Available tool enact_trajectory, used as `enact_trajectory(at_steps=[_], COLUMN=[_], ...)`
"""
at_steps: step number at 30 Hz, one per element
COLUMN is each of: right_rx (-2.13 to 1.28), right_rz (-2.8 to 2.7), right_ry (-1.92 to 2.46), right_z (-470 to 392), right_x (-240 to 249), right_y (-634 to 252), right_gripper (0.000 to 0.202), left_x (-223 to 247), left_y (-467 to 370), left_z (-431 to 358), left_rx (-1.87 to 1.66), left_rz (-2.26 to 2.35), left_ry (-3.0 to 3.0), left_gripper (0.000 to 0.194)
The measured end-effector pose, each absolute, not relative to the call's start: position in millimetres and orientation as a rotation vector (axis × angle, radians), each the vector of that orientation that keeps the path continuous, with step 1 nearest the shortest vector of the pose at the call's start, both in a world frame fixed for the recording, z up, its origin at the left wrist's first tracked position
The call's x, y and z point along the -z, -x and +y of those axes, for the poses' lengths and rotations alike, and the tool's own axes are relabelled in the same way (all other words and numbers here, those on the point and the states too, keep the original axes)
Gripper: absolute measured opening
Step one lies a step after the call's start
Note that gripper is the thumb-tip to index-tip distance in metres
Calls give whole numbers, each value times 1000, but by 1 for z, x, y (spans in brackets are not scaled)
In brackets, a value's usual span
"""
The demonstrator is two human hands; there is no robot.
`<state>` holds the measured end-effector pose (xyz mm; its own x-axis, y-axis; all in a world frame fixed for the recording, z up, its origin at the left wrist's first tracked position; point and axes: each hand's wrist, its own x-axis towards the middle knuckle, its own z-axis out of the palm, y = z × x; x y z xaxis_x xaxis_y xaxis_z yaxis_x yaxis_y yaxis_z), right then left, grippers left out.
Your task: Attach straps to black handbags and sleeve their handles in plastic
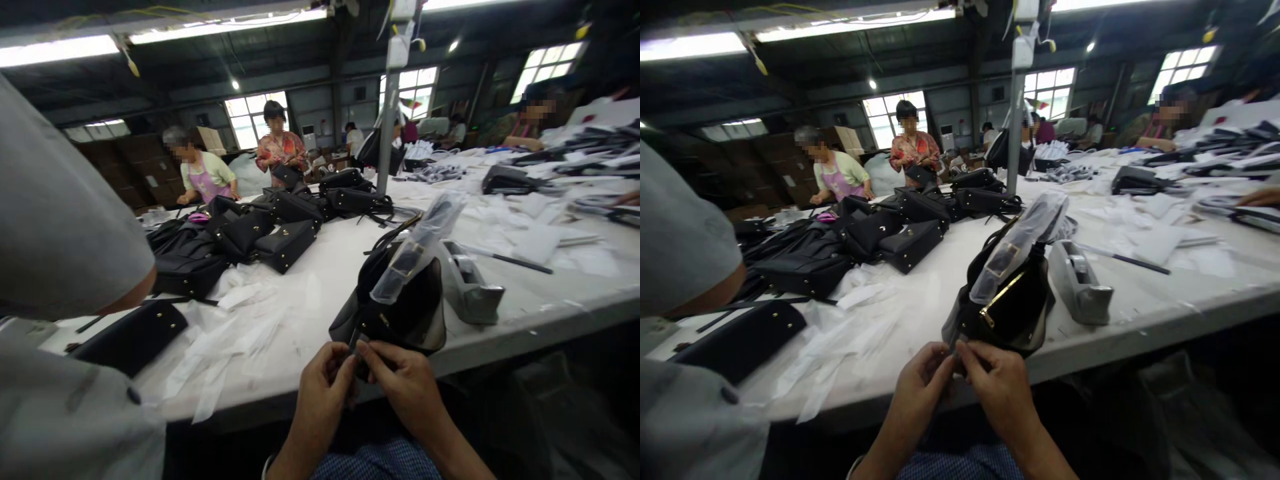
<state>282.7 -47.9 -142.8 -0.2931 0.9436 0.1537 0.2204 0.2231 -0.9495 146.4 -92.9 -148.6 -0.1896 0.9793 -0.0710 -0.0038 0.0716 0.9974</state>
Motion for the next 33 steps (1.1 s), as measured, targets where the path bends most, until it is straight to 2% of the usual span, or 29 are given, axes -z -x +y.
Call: enact_trajectory(at_steps=[4,9,13,18,23,30,33], right_rx=[-864,-302,-382,-723,-948,-1004,-1045], right_rz=[-1834,-1355,-1352,-1299,-1139,-1020,-990], right_ry=[1003,1513,1691,1730,1619,1444,1449], right_z=[-45,11,80,122,130,106,88], right_x=[136,124,115,125,132,112,119], right_y=[-315,-402,-456,-471,-467,-477,-485], right_gripper=[35,37,37,48,42,28,25], left_x=[162,168,172,176,175,176,178], left_y=[-146,-142,-146,-148,-145,-144,-144], left_z=[-95,-97,-95,-90,-88,-87,-86], left_rx=[-1351,-1400,-1471,-1513,-1523,-1549,-1554], left_rz=[1431,1507,1498,1481,1483,1503,1510], left_ry=[-1096,-1165,-1103,-1075,-1096,-1063,-1035], left_gripper=[33,30,30,32,31,33,33])
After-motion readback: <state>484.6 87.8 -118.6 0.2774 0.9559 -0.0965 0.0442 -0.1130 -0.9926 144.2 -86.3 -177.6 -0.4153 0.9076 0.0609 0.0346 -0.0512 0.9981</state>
